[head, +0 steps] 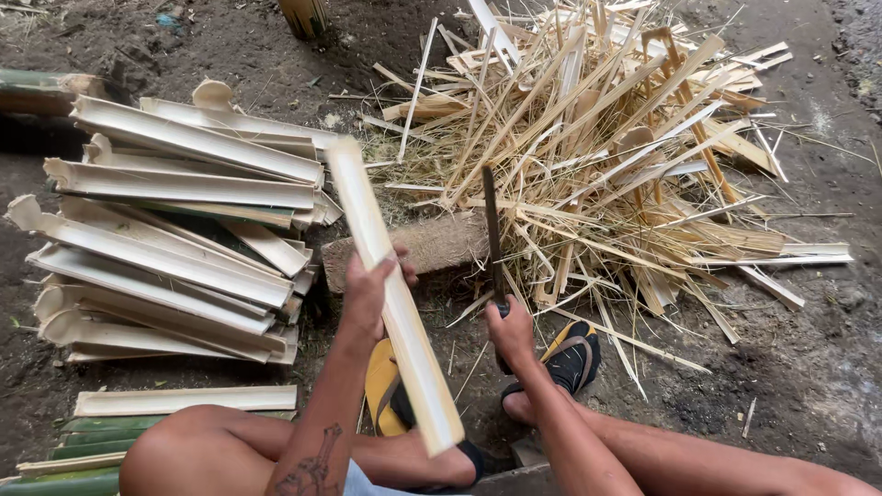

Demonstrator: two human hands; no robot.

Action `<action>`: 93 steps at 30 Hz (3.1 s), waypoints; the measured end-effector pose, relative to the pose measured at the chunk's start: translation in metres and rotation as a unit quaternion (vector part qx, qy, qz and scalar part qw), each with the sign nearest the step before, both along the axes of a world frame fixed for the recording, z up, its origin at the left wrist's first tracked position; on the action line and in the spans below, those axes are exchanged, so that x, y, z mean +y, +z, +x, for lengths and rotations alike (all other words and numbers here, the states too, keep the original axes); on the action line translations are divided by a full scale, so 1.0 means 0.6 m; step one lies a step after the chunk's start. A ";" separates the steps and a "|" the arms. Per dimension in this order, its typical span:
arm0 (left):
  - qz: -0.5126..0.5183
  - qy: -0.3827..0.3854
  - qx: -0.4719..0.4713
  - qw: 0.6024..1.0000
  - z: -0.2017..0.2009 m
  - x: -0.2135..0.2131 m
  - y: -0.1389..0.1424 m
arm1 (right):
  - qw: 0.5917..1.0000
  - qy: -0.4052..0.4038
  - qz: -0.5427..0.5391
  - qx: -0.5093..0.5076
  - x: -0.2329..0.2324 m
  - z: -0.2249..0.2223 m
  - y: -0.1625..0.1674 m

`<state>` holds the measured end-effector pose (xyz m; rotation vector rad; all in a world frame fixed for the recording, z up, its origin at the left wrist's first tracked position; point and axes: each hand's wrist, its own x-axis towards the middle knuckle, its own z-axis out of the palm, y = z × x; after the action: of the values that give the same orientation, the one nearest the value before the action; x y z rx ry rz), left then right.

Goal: The person splits bamboo strips using a machete and a wooden block. They repeatedly place bamboo pieces on the block, strike them with the machete to split them, and then set the split pieces aside.

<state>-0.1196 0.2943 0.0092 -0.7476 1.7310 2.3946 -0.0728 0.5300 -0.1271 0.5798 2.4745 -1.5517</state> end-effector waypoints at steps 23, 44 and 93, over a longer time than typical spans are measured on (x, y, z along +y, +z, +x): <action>-0.068 0.225 0.502 0.832 -0.026 -0.086 0.176 | 0.952 0.290 0.014 0.099 -0.184 0.016 0.194; -0.168 0.220 0.460 0.844 -0.041 -0.140 0.175 | 0.957 0.248 0.149 -0.022 -0.129 -0.057 0.088; -0.143 0.247 0.418 0.862 -0.017 -0.100 0.184 | 0.980 0.178 0.040 -0.074 -0.187 -0.006 0.162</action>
<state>-0.1299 0.2346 0.1193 -0.1324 2.4919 3.1539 -0.0764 0.4181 -0.0298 0.2327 2.3745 -1.2338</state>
